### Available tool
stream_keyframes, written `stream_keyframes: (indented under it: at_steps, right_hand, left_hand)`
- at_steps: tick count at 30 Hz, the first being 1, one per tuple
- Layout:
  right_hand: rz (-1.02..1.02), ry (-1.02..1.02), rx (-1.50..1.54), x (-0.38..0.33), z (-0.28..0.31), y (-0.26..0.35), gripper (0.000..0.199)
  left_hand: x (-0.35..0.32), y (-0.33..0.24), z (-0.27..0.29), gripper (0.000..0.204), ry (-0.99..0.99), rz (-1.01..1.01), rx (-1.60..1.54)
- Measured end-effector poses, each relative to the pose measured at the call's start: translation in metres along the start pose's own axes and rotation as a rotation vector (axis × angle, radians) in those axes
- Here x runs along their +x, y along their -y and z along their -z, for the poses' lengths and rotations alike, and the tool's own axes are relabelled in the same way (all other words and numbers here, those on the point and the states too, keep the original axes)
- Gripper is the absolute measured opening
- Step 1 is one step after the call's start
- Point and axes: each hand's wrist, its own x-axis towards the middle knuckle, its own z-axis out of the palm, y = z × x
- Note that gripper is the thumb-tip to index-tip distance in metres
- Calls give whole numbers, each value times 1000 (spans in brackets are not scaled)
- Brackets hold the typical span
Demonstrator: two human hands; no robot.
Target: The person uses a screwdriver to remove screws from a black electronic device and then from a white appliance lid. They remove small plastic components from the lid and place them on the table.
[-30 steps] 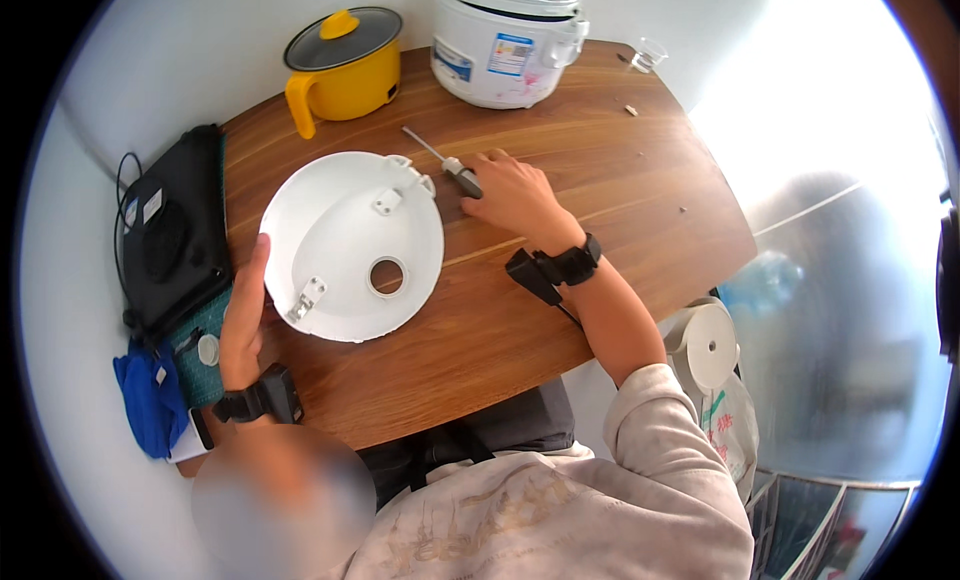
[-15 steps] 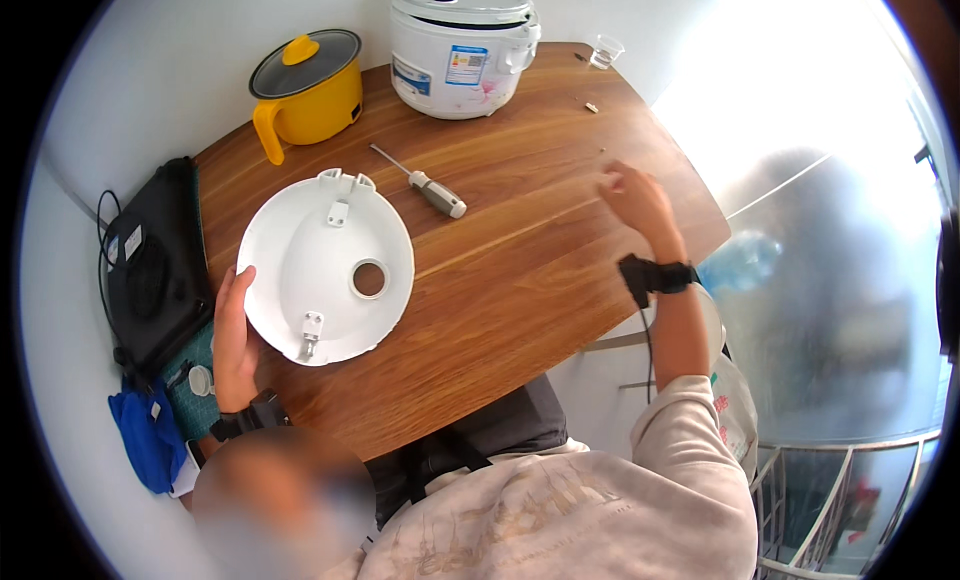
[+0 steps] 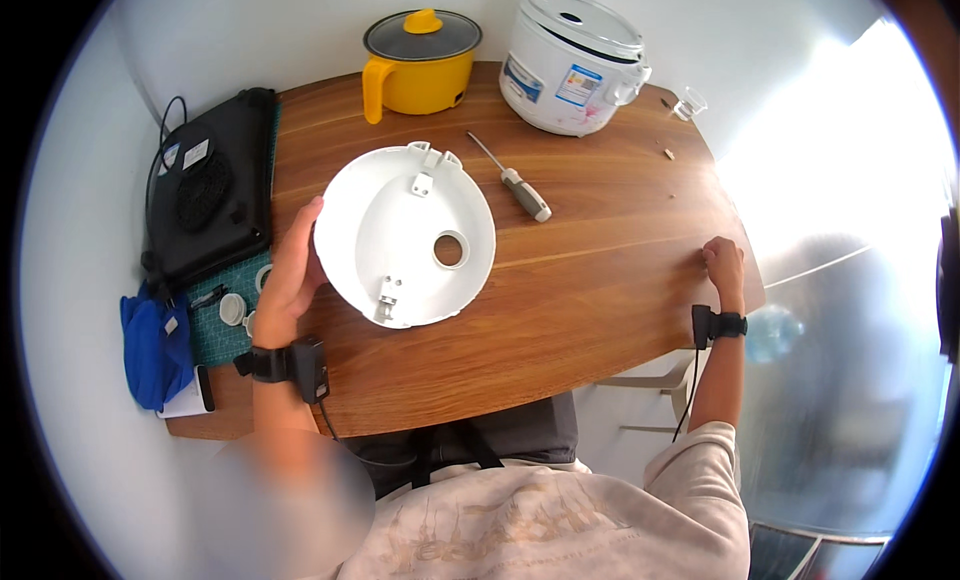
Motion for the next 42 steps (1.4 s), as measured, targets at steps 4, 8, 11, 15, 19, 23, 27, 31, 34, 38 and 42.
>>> stream_keyframes:
  at_steps: [4, 8, 11, 15, 19, 23, 27, 31, 34, 38, 42]
  right_hand:
    - [27, 79, 117, 3, 16, 47, 16]
    - [302, 191, 344, -4, 49, 140, 18]
    - [413, 276, 613, -22, 58, 222, 21]
    - [539, 485, 718, -48, 73, 332, 21]
    - [779, 509, 716, -49, 55, 397, 16]
    - [828, 521, 710, -50, 28, 423, 12]
    - [846, 522, 748, -47, 20, 431, 11]
    - [838, 540, 732, -48, 17, 434, 11]
    - [873, 547, 732, -48, 14, 432, 12]
    - [930, 508, 709, -49, 12, 431, 11]
    - [973, 467, 701, -50, 9, 432, 9]
  left_hand:
    - [2, 4, 2, 62, 55, -26, -48]
    - [5, 8, 6, 61, 89, -40, -90]
    - [6, 8, 11, 59, 142, -101, -116]
    - [5, 3, 9, 56, 225, -126, -207]
    - [8, 4, 11, 52, 237, -113, -226]
    - [-3, 2, -10, 54, 95, -81, -196]
    - [-8, 1, -16, 58, 158, -72, -223]
    - [-9, 7, -18, 61, 179, -62, -200]
    - [-12, 5, -25, 54, 132, -34, -218]
    - [-14, 5, -24, 55, 127, -37, -203]
    - [-14, 4, -26, 57, 120, -32, -169]
